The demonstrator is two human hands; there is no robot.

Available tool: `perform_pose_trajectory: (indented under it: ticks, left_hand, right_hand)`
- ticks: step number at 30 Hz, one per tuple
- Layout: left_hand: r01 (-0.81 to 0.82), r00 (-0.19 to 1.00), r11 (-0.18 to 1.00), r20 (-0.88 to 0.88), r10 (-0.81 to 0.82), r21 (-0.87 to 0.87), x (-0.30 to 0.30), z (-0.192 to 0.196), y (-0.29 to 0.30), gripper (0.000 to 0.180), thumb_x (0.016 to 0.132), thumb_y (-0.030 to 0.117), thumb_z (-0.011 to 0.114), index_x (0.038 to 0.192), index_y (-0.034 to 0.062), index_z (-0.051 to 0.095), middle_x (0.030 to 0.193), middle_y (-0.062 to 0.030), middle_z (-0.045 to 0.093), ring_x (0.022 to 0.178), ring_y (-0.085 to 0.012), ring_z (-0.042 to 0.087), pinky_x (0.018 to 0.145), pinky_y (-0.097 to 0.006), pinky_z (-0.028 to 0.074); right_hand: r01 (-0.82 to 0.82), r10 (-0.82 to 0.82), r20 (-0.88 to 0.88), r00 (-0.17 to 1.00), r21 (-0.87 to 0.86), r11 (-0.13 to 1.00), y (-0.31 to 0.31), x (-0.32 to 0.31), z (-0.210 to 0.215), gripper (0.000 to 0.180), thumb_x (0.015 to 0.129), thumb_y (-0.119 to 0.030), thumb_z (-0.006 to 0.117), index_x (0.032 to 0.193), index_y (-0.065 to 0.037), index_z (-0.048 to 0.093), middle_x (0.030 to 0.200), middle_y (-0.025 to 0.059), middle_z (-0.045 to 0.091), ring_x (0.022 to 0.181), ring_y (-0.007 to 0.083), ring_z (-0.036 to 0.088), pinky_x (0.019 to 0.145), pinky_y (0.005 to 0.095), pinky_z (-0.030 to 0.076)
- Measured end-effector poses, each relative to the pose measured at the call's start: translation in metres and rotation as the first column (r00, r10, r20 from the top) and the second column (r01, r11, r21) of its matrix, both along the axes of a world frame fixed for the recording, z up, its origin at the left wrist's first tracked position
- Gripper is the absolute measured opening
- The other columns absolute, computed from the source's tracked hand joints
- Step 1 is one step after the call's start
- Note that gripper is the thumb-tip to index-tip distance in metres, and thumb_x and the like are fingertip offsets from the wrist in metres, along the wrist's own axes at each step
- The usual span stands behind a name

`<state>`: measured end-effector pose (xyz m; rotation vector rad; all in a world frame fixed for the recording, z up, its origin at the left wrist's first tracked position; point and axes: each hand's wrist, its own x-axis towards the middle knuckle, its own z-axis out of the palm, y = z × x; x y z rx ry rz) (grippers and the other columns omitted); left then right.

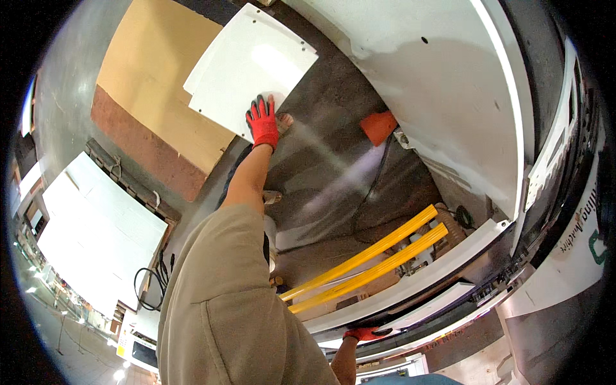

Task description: The person loads white rectangular panels into a CNC 6-sided drilling machine. They pick up panels from a stack, place them onto the machine's conveyor, and push them into the processing area. The person repeats this loading process for multiple panels, stacking the processed ones on the output side.

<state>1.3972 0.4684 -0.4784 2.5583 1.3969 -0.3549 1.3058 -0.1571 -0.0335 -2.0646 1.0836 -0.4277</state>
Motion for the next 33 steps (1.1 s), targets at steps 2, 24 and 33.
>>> perform_pose_trajectory:
  ticks: [2,24,33]
  left_hand:
    - [-0.018,1.000,0.995,-0.018,0.017,-0.093,-0.005,-0.001,-0.005,0.103,0.088,0.028,0.073,0.171,0.0248,0.012,0.173,-0.0212,0.020,0.155,-0.0447,0.025,0.122,-0.066,0.020]
    - [-0.219,0.961,0.883,0.066,0.269,-0.416,-0.040,0.193,0.070,0.095,0.079,0.025,0.071,0.165,0.0221,0.032,0.156,-0.0249,0.049,0.134,-0.0462,0.057,0.110,-0.048,0.049]
    - [0.244,0.362,0.285,0.359,0.860,-0.927,-0.095,0.288,0.044,0.015,0.089,0.015,0.071,0.102,0.0059,0.071,0.098,-0.0066,0.071,0.096,-0.0205,0.067,0.086,-0.035,0.056]
  right_hand:
    - [-0.049,0.048,-0.007,0.999,-0.109,0.993,0.007,0.003,0.003,0.067,0.105,-0.024,0.065,0.164,-0.029,0.033,0.165,0.0134,0.041,0.134,0.0432,0.055,0.107,0.0622,0.052]
    - [-0.336,0.254,-0.221,0.942,-0.655,0.677,-0.044,-0.005,-0.013,0.062,0.103,-0.025,0.056,0.159,-0.003,0.038,0.161,0.0239,0.042,0.145,0.0421,0.045,0.120,0.0508,0.038]
    - [-0.222,0.051,-0.229,0.972,-0.830,0.512,-0.037,-0.010,-0.019,0.061,0.095,-0.037,0.065,0.145,-0.003,0.060,0.141,0.0216,0.062,0.132,0.0445,0.055,0.113,0.0563,0.041]
